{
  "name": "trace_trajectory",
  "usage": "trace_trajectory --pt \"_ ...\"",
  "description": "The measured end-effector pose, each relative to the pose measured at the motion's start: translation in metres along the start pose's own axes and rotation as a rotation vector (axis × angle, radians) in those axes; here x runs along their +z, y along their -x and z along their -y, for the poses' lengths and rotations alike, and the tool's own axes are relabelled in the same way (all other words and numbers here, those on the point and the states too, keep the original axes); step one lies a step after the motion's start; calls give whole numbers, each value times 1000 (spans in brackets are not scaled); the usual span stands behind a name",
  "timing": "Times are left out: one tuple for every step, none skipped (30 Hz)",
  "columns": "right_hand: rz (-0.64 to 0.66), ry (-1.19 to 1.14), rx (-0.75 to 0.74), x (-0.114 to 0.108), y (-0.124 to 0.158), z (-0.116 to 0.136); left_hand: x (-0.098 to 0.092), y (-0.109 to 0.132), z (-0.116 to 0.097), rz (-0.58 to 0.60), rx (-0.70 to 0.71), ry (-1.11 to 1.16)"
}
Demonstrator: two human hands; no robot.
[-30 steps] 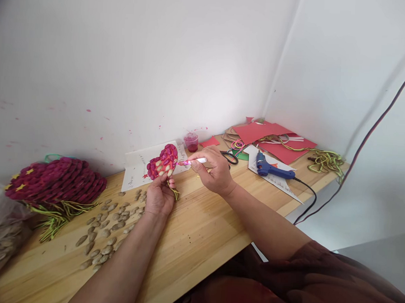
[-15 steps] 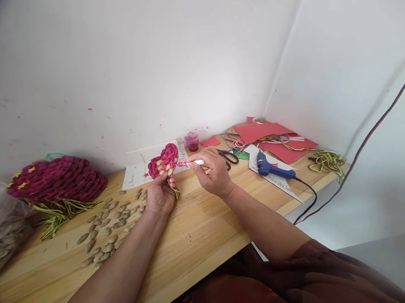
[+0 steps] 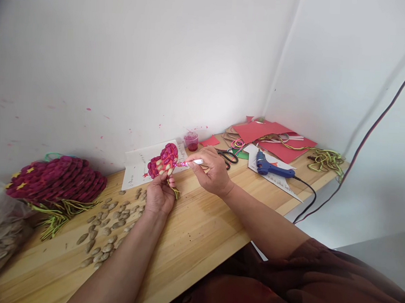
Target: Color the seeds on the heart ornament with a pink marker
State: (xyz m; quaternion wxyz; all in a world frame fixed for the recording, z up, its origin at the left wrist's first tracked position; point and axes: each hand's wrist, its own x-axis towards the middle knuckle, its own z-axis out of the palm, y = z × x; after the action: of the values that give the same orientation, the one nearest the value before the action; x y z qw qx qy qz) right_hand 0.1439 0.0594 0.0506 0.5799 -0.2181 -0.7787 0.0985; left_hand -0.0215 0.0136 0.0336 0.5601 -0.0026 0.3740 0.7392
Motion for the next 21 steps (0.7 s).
trace_trajectory --pt "-9 2 2 0 0 0 0 0 0 0 -1 -2" --pt "-19 2 5 0 0 0 0 0 0 -2 -2 -4" --pt "-25 0 7 0 0 0 0 1 0 -4 -2 -7" --pt "-24 -3 9 0 -1 0 0 1 0 -6 -1 -10" --pt "-17 -5 10 0 -1 0 1 1 0 -7 1 -13" --pt "-9 -6 9 0 -1 0 1 1 0 -6 2 -16" --pt "-2 -6 8 0 -1 0 1 2 0 -5 4 -18" --pt "1 -4 7 0 -1 0 1 2 0 -3 6 -19" --pt "-2 -2 5 0 -1 0 1 2 0 -2 6 -21" --pt "-10 -1 1 0 -1 0 1 2 0 -2 6 -23" --pt "-21 -2 -4 0 -1 0 1 3 0 -6 7 -26" --pt "-33 -2 -8 0 -1 0 1 3 0 -8 4 -32" --pt "-43 -1 -12 0 -1 0 1 3 0 -7 6 -37" --pt "-53 2 -15 0 -1 -1 1 4 1 -7 6 -41" --pt "-59 4 -16 0 -2 -1 1 4 1 -7 7 -42" --pt "-57 5 -13 0 -2 -1 1 4 1 -6 9 -42" --pt "-50 4 -11 0 -2 0 1 4 1 -6 11 -39" --pt "-40 -1 -12 0 -1 0 1 4 1 -7 12 -36" --pt "-30 -6 -12 0 -1 0 1 4 1 -6 14 -34" --pt "-20 -9 -14 0 -1 0 1 4 1 -7 16 -34" --pt "-12 -11 -14 0 -1 0 1 3 1 -6 16 -36"
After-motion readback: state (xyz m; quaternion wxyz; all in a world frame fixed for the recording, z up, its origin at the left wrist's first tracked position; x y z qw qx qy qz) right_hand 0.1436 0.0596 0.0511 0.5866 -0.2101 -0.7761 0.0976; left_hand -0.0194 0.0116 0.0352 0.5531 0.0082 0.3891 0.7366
